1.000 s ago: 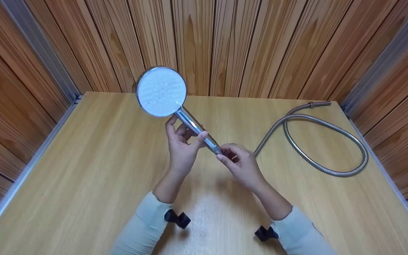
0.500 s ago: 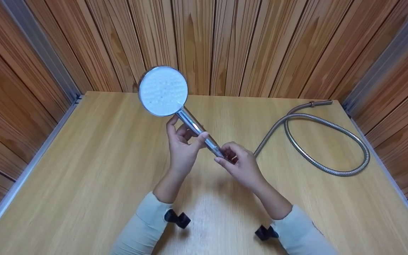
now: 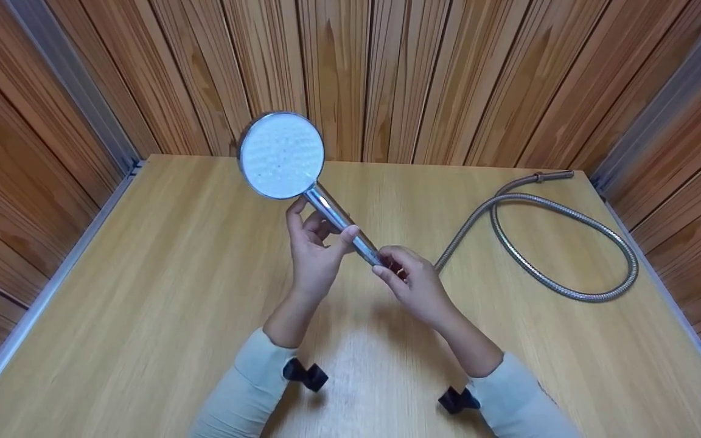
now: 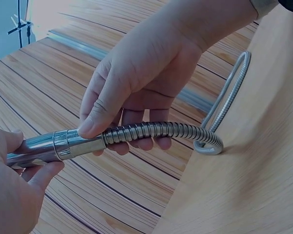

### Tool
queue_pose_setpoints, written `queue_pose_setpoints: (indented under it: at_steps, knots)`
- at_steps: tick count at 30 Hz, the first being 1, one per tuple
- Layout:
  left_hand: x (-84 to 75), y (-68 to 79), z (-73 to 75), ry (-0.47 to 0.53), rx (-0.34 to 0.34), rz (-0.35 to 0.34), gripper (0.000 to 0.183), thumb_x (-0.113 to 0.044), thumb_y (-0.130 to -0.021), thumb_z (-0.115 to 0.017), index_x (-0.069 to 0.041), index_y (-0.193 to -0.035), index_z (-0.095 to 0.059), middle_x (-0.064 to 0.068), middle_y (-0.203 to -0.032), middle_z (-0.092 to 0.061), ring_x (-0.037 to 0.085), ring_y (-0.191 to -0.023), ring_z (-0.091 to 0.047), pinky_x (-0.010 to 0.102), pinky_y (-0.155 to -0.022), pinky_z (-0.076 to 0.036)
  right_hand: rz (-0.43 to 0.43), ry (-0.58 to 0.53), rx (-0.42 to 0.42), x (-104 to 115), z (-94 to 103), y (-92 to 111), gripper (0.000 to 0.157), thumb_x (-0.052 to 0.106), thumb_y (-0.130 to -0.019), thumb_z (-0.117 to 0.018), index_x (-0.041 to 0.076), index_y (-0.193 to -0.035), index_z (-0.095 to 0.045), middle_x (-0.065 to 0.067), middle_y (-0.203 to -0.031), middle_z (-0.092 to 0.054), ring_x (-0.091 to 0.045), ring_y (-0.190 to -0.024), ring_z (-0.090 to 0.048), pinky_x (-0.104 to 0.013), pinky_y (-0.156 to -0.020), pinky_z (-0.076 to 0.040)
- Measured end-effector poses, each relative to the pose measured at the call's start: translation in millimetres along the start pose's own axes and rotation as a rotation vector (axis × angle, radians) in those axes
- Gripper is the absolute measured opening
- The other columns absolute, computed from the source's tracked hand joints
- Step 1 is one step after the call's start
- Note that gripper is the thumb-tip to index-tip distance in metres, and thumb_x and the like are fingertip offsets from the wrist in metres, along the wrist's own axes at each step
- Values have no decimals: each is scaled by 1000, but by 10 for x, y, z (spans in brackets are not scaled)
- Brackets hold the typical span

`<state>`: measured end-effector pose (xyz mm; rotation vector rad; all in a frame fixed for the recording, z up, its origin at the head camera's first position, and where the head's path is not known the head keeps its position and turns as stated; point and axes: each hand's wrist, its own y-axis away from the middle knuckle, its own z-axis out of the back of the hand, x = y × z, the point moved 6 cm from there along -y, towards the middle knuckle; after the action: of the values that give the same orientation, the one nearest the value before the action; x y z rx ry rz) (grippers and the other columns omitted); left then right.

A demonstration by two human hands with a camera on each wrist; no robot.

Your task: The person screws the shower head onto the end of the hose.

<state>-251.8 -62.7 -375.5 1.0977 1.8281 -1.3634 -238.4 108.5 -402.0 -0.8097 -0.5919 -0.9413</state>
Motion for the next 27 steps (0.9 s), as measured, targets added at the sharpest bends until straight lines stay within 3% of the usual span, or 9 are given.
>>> queue_pose_setpoints:
  at_steps: [13,27]
  knots:
    - [-9,4,0,-8,43,-34,75,-1,-89,-69,-11,-143,-18,18,-117,-58,37,-102,-61,47,-73,-60,-21,-46,28,-12,-37,-8,24,26,-98,-59,10,-117,-63,2,-96,-60,-15,-83,-56,-34,-71,-53]
    - [-6,7,30,27,63,44,75,-1,-89,-69,-11,-148,-23,16,-121,-60,32,-105,-61,48,-79,-58,-73,-132,45,-77,-62,6,22,26,-98,-60,13,-114,-64,-1,-96,-61,-17,-85,-56,-33,-75,-54]
